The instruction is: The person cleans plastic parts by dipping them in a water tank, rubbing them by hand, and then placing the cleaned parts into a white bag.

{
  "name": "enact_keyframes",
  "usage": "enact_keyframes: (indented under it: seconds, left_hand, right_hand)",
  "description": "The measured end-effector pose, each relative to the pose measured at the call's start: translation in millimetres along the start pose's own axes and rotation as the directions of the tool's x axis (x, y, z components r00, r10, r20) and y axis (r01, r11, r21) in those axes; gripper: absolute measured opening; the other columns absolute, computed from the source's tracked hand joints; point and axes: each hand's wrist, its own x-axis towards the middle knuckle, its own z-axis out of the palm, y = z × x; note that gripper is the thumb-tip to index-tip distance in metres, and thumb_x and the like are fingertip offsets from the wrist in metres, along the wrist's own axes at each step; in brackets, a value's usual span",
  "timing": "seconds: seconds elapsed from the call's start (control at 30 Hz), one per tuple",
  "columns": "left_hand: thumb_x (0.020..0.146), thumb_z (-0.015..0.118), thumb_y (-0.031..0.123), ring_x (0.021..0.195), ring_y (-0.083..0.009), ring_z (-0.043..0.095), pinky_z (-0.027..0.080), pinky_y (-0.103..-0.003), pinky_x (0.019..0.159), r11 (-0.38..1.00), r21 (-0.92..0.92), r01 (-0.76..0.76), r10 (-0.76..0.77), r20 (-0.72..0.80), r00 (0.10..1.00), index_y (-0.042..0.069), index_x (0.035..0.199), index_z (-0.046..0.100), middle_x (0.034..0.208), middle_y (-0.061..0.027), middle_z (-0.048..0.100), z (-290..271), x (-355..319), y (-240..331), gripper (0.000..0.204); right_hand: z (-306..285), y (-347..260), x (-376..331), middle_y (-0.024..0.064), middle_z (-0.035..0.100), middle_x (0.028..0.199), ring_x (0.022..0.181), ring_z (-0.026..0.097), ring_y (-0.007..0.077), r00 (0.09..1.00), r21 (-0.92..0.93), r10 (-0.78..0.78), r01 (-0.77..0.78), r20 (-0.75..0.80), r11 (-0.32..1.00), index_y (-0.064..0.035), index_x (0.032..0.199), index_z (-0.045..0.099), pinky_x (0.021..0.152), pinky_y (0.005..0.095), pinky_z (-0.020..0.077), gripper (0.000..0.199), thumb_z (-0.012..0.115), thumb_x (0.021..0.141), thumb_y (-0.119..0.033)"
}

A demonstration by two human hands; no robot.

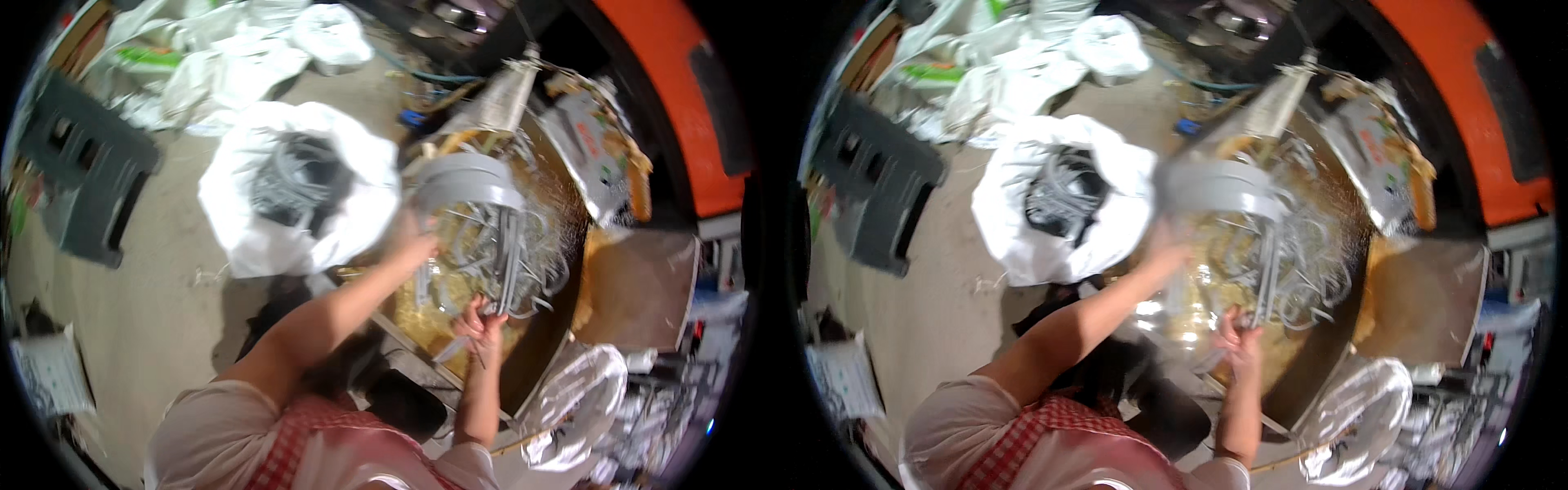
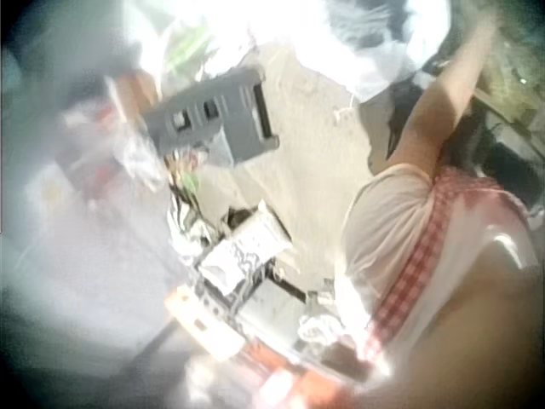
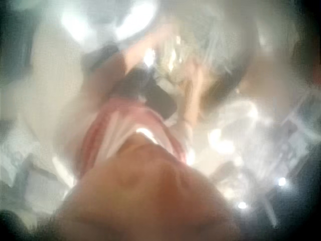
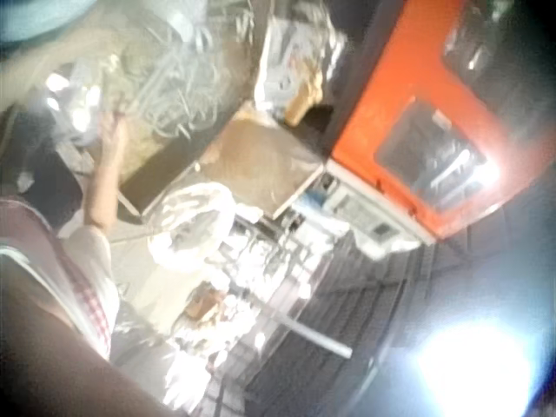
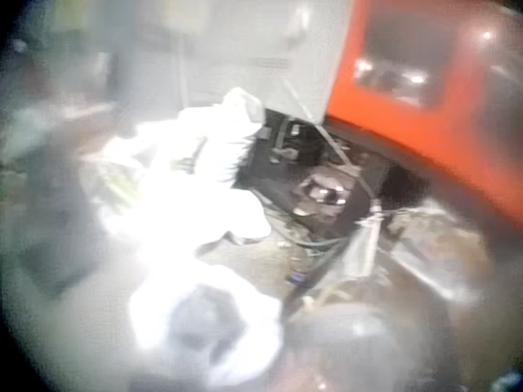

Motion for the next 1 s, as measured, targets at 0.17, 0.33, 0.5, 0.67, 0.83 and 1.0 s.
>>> enact_keyframes:
  seconds: [0.17,0.33,0.5,0.67,0.83,1.0]
  left_hand:
    - [0.07,0.054,-0.001,0.091,-0.0427,0.054,0.047,-0.044,0.077,0.865,0.277,-0.418,0.455,-0.084,0.887,0.009,0.138,0.01,0.118,-0.0281,0.043,-13,1,10,0.082]
    - [0.07,0.056,0.0,0.103,-0.031,0.053,0.045,-0.038,0.086,0.94,0.151,-0.306,0.284,0.151,0.947,0.013,0.139,0.011,0.125,-0.0187,0.043,-14,-26,29,0.084]
    - [0.065,0.059,-0.005,0.111,-0.0224,0.049,0.038,-0.03,0.095,0.861,-0.191,-0.471,0.506,0.244,0.827,0.002,0.134,0.022,0.123,-0.0146,0.045,-12,-24,29,0.078]
    - [0.059,0.07,-0.007,0.116,-0.0181,0.043,0.035,-0.031,0.097,0.765,-0.435,-0.474,0.549,0.056,0.834,0.004,0.131,0.029,0.123,-0.0096,0.044,-47,-22,51,0.083]
    - [0.064,0.072,0.002,0.115,-0.0224,0.043,0.035,-0.035,0.098,0.662,-0.213,-0.718,0.7,-0.165,0.695,0.005,0.131,0.028,0.124,-0.0107,0.041,-111,-25,80,0.08]
    - [0.064,0.074,0.016,0.125,-0.0297,0.032,0.025,-0.039,0.104,0.642,0.157,-0.75,0.761,-0.018,0.648,0.005,0.136,0.025,0.134,-0.0178,0.032,-251,-6,98,0.088]
  right_hand:
    - [-67,-25,-33,0.0104,0.047,0.098,0.086,0.043,0.0238,0.904,-0.946,-0.285,-0.323,-0.319,0.035,-0.003,0.121,0.036,0.075,0.0374,0.0365,0.071,0.07,0.07,-0.04]
    - [9,-27,2,0.0217,0.022,0.14,0.128,0.026,0.0271,0.833,-0.96,-0.536,0.019,-0.138,0.278,-0.0045,0.14,0.005,0.103,0.0345,0.0228,0.098,0.072,0.072,-0.025]
    - [42,-23,31,0.0118,0.05,0.106,0.089,0.053,0.0193,0.801,-0.732,-0.389,-0.088,-0.455,0.676,-0.0024,0.127,0.032,0.074,0.0344,0.0454,0.056,0.062,0.083,-0.019]
    - [134,-34,55,0.0065,0.056,0.087,0.073,0.054,0.0167,0.823,-0.815,-0.428,-0.072,-0.375,0.575,-0.0009,0.113,0.046,0.063,0.0282,0.045,0.037,0.059,0.084,-0.018]
    - [175,-31,116,0.0061,0.055,0.086,0.074,0.053,0.0135,0.783,-0.912,-0.618,0.209,-0.061,0.354,0.0004,0.103,0.05,0.065,0.0283,0.0447,0.025,0.059,0.082,-0.009]
    - [208,15,209,0.0078,0.058,0.096,0.08,0.056,0.0169,0.666,-0.772,-0.716,0.562,0.208,0.298,0.0031,0.103,0.054,0.07,0.0309,0.045,0.026,0.06,0.08,-0.008]
